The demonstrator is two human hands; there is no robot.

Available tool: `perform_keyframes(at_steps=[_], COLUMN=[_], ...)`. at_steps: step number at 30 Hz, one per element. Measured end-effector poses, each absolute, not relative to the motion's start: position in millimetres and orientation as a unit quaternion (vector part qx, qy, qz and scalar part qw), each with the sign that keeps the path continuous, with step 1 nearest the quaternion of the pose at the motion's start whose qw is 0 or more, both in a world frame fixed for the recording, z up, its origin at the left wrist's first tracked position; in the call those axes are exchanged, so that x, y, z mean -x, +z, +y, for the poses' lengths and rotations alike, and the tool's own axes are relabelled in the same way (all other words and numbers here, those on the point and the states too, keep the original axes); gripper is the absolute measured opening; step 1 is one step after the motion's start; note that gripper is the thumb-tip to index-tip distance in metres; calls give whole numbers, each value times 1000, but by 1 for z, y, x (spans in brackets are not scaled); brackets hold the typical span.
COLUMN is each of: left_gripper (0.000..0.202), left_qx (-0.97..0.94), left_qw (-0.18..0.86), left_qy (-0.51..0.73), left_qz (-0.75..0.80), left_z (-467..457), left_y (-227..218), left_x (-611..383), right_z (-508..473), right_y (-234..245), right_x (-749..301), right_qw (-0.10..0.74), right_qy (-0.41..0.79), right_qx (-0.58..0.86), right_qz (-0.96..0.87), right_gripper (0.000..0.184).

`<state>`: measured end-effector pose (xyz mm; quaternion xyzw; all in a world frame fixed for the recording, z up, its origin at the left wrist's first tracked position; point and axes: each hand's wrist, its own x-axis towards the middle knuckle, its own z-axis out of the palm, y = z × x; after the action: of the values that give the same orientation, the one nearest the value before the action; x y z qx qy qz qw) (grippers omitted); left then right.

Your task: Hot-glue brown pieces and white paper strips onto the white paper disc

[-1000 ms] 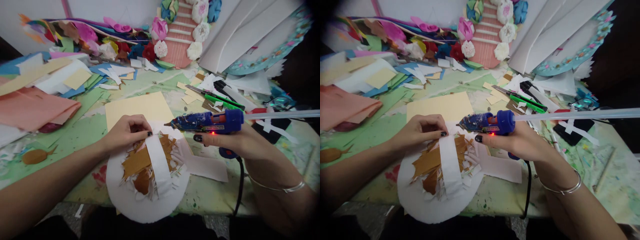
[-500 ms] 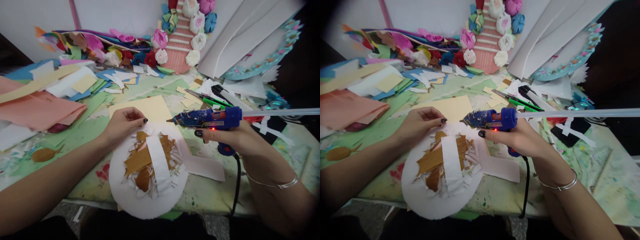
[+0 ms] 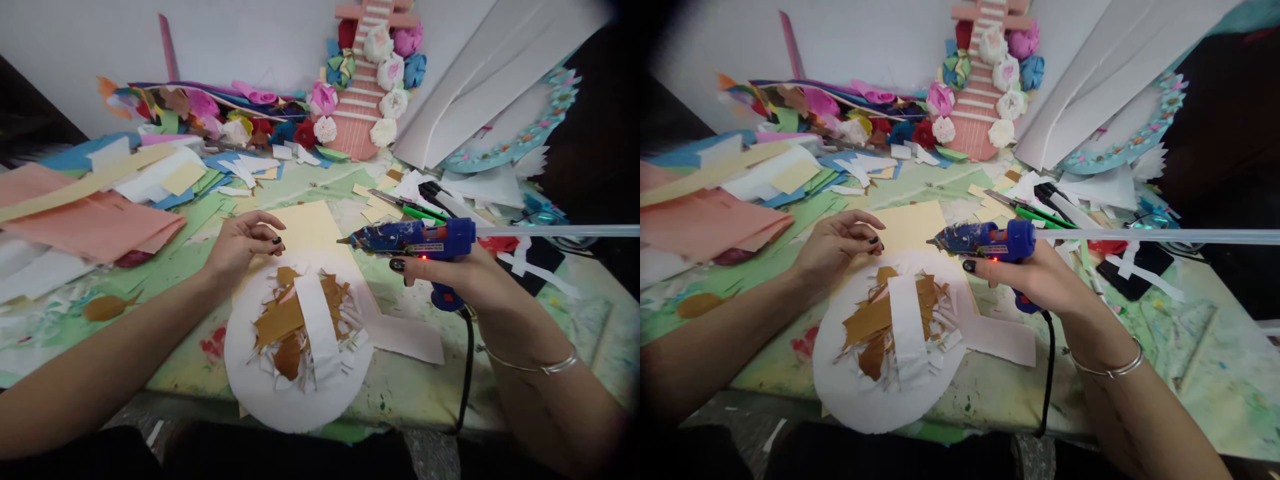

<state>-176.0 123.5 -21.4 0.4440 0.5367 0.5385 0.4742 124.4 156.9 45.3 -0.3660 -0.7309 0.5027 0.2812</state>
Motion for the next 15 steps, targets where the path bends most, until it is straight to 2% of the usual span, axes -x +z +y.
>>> perform_keyframes(at_steps=[5,9,15], left_gripper=[13,14,14], left_qx=[-557,-582,-602], left_qw=[379,300,257], left_qy=[472,423,392], left_qz=[568,627,646], left_z=[110,86,51], left_y=[-10,-4,-14], left_x=[173,179,188], right_z=[159,157,161], right_y=[42,45,42], right_x=[-125,-124,-131], right_qw=[294,300,308], right_qy=[497,489,466], right_qx=[359,343,350], right_qz=[-733,-744,-752], right_gripper=[21,22,18])
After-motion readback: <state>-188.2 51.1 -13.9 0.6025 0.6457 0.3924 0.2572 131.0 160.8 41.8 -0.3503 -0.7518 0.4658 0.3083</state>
